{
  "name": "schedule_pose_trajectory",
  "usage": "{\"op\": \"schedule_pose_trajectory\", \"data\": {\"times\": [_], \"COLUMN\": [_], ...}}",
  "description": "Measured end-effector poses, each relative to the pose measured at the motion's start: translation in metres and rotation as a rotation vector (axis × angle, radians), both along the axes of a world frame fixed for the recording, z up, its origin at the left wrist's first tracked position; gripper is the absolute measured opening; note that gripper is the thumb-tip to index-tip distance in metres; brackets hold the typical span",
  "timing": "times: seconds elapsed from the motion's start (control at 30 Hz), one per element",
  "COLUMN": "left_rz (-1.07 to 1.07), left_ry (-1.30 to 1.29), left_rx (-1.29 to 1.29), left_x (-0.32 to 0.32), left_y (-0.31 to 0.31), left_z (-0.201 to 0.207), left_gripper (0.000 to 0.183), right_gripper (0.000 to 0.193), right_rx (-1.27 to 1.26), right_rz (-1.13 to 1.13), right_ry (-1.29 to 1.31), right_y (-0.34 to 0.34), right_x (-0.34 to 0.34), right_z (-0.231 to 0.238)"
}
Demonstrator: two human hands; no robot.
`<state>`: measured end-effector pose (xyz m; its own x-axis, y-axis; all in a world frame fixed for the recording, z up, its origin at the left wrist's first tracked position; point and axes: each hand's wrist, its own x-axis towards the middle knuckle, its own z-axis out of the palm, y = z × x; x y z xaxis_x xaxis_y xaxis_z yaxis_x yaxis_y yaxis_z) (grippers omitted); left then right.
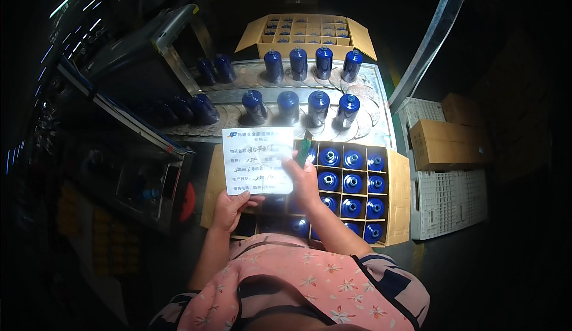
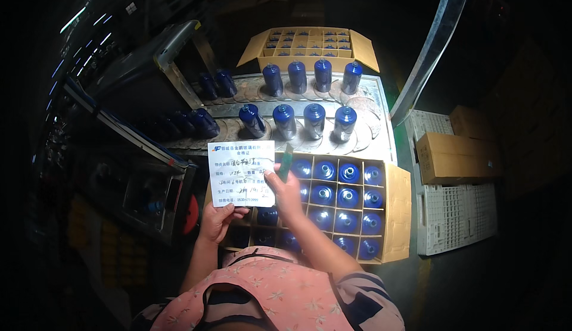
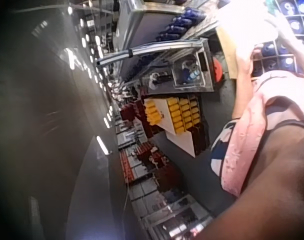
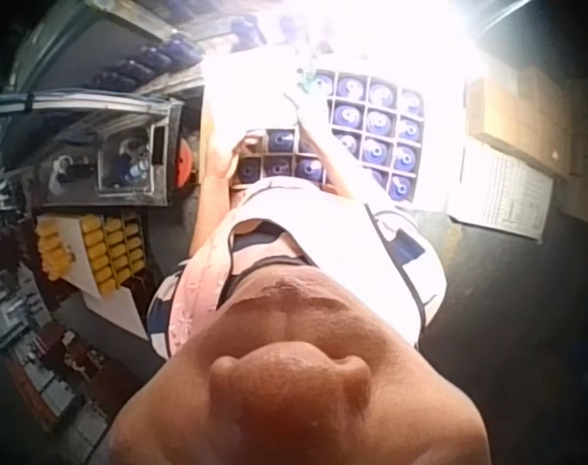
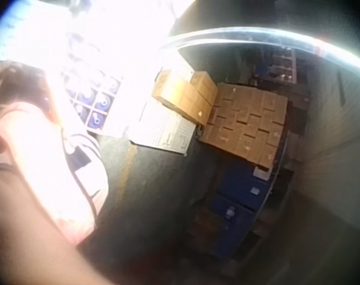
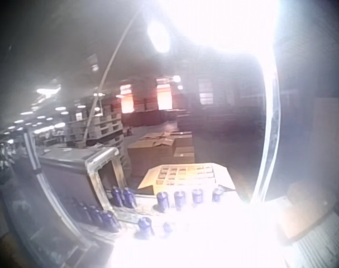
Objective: The person is packing blue bottles into a cardboard box. They pick up the bottles from a conveyor belt and place them into the box one by one.
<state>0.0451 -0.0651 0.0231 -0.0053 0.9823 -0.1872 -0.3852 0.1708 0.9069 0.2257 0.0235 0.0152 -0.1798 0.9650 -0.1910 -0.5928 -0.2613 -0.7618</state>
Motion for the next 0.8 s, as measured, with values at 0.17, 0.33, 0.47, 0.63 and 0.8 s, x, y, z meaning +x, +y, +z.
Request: {"op": "schedule_pose_trajectory", "data": {"times": [0.17, 0.33, 0.47, 0.63, 0.8], "left_rz": [0.001, -0.013, -0.026, -0.017, -0.003], "left_ry": [-0.001, -0.013, 0.004, 0.024, 0.038], "left_rx": [-0.005, -0.007, -0.022, -0.029, -0.026], "left_x": [0.02, 0.041, 0.046, 0.042, 0.044], "left_y": [0.003, 0.011, 0.005, 0.0, 0.014], "left_z": [-0.006, -0.01, -0.006, 0.0, -0.008], "left_gripper": [0.032, 0.033, 0.033, 0.033, 0.034], "right_gripper": [0.015, 0.014, 0.012, 0.009, 0.006], "right_rx": [0.007, 0.023, 0.017, 0.03, 0.028], "right_rz": [-0.036, -0.06, -0.062, -0.047, -0.049], "right_ry": [-0.048, -0.043, -0.044, -0.073, 0.01], "right_y": [0.002, 0.005, -0.003, -0.005, 0.011], "right_x": [0.023, 0.046, 0.054, 0.049, 0.047], "right_z": [-0.008, -0.01, -0.008, -0.008, -0.014]}}
